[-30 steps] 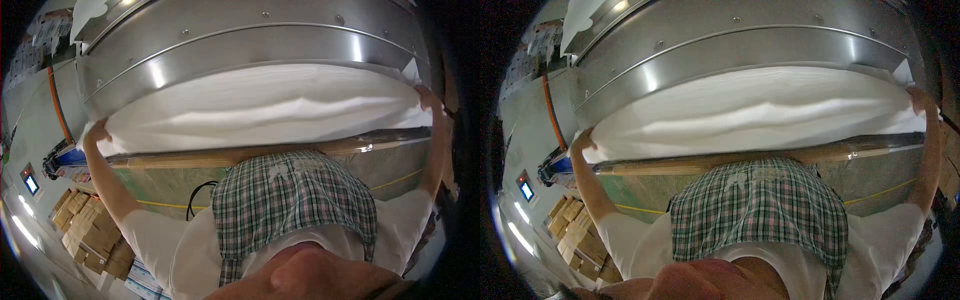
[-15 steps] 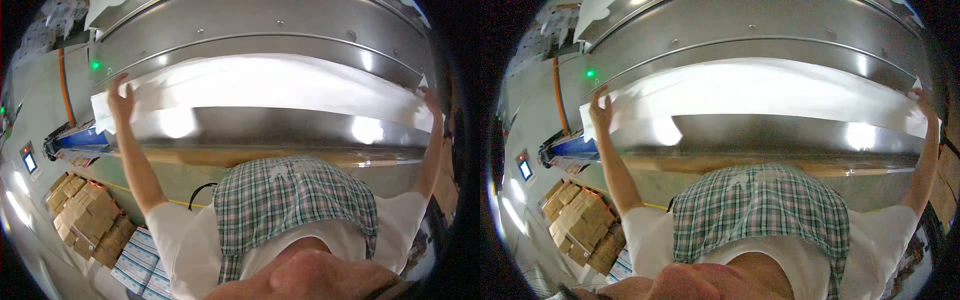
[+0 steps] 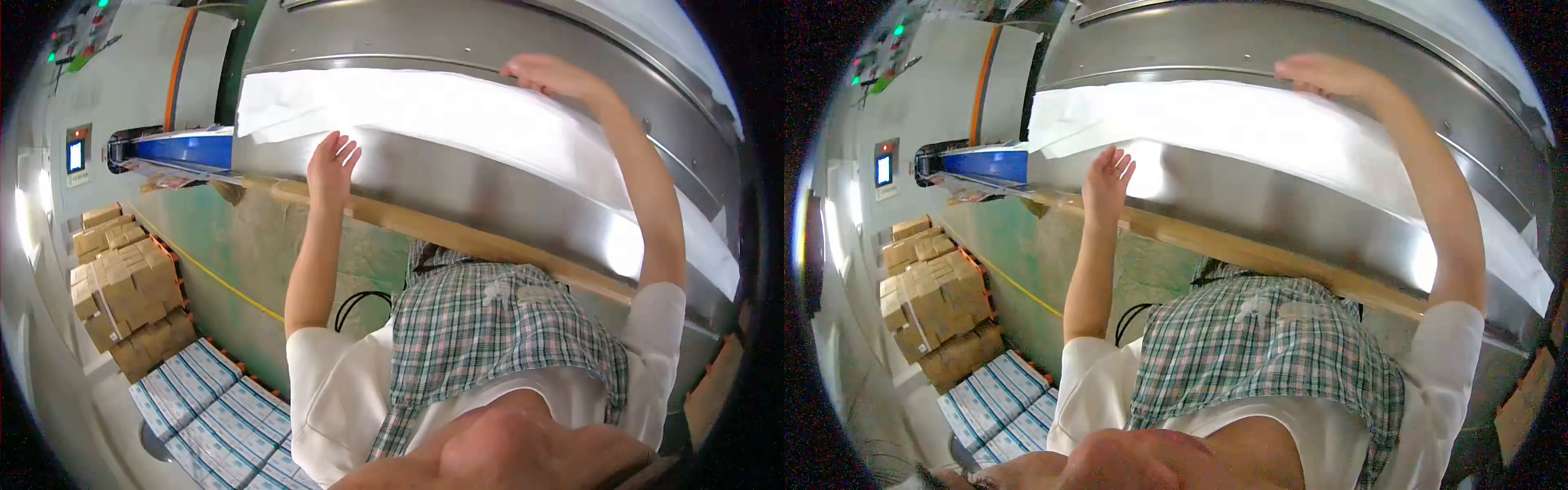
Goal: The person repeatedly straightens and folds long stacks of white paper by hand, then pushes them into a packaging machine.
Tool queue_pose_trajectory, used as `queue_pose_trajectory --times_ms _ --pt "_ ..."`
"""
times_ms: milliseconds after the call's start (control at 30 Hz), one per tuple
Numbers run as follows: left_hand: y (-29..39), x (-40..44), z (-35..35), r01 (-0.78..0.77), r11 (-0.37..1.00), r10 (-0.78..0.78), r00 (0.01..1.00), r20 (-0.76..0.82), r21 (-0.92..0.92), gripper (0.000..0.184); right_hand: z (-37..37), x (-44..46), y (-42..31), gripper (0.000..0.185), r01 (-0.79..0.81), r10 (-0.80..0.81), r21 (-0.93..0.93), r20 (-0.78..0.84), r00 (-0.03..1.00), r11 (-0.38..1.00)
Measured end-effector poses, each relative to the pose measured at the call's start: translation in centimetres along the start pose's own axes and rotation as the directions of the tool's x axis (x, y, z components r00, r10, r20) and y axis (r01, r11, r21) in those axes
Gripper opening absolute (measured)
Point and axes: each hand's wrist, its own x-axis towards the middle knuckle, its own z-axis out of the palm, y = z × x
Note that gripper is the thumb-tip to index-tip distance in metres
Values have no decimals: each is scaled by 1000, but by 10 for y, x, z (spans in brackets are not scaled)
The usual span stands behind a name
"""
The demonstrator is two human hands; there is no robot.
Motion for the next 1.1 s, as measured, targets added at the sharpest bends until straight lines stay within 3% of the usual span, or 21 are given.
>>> queue_pose_trajectory --times_ms 33,133,167,233,300,367,500,567,733,900,967,1033,1100 --pt "6 8 -13 -9 1000 9 1000 -3 -9 33 6 19 -7 50 34 -34 8 -9 999 999" --pt "22 32 -37 66 942 -99 992 -82 -329 49 17 53 -45 49 69 -69 14 21 997 998" --pt "30 39 -42 68 937 -102 991 -82 -342 49 22 61 -63 48 67 -69 24 57 996 997" --pt "43 51 -50 -59 931 65 998 4 -361 60 34 71 -100 48 32 -33 13 73 997 999" --pt "56 60 -55 -80 923 100 994 33 -376 57 42 84 -122 47 -4 4 3 86 996 1000" --pt "71 69 -68 -142 927 192 975 114 -347 51 54 107 -133 45 57 -56 -4 67 996 998" --pt "107 92 -114 -103 938 150 982 119 -332 42 87 163 -181 43 28 -28 -122 4 1000 992" --pt "121 95 -121 -74 906 147 978 146 -416 34 103 184 -206 42 66 -72 -154 -32 997 986" --pt "148 97 -139 -97 987 124 968 219 -131 11 128 238 -246 39 120 -112 -189 50 992 975" --pt "164 101 -128 -73 991 97 967 234 -110 14 137 260 -271 34 229 -201 -287 124 972 930" --pt "169 114 -133 -60 986 99 961 258 -156 15 142 262 -283 27 336 -366 -395 1 931 855" --pt "171 127 -124 -3 954 80 966 245 -300 16 141 254 -295 23 348 -421 -483 -47 906 803" --pt "173 135 -110 6 961 70 963 261 -278 18 148 240 -307 19 354 -481 -563 -90 872 747"
